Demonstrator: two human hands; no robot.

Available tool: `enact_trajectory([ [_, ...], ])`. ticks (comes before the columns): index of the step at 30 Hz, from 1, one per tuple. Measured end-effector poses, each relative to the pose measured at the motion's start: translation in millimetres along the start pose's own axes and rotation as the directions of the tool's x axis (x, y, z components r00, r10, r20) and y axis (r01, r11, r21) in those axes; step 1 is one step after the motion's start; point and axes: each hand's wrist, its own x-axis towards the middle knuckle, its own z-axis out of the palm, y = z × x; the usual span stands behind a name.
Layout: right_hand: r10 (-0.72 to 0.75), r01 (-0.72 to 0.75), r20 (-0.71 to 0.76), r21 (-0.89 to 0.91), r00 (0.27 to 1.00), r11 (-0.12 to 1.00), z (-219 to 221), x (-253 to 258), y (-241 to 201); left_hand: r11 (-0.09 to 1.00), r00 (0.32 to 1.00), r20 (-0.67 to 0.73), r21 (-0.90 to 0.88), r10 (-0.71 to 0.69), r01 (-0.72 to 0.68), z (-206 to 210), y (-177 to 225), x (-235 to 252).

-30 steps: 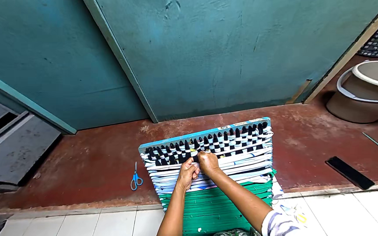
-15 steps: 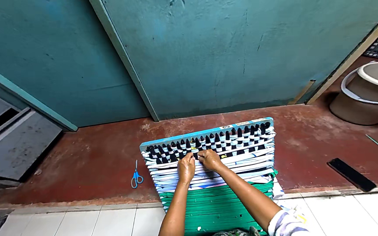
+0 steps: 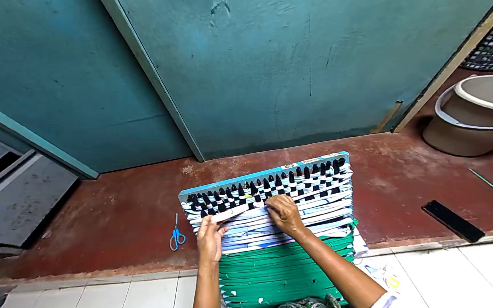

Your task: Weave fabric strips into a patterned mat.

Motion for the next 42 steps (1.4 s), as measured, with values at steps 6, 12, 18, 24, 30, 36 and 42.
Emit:
enact_trajectory([
  [6, 0.088, -0.083, 0.041, -0.104, 0.995, 0.991, -3, 0, 12, 0.958, 0.990, 0.060, -0.268, 0.124, -0.104, -41, 14, 0],
  [12, 0.135, -0.125, 0.076, -0.121, 0.988, 0.985, -1, 2, 10, 0.711, 0.982, -0.001, 0.689, 0.190, -0.137, -80, 35, 3],
  [18, 0.136, -0.129, 0.105, -0.076, 0.985, 0.989, -3, 3, 12, 0.881, 0.929, -0.329, 0.474, 0.171, 0.006, -102, 12, 50],
  [24, 0.133, -0.176, -0.268, -0.142, 0.954, 0.974, -48, -2, 36, 0.974, 0.929, -0.365, 0.224, 0.059, 0.026, -97, -27, 67],
  [30, 0.562, -0.686, -0.481, -0.123, 0.673, 0.717, -126, -19, 89, 0.988, 0.926, -0.371, 0.156, 0.067, -0.009, -84, -32, 62],
  [36, 0.808, -0.833, -0.340, 0.112, 0.481, 0.542, -149, -37, 119, 0.966, 0.956, -0.284, 0.259, 0.068, 0.008, -49, -28, 64],
  [42, 0.811, -0.833, -0.382, 0.159, 0.443, 0.529, -167, -51, 137, 0.934, 0.968, -0.227, 0.356, 0.111, -0.023, -22, -17, 58],
])
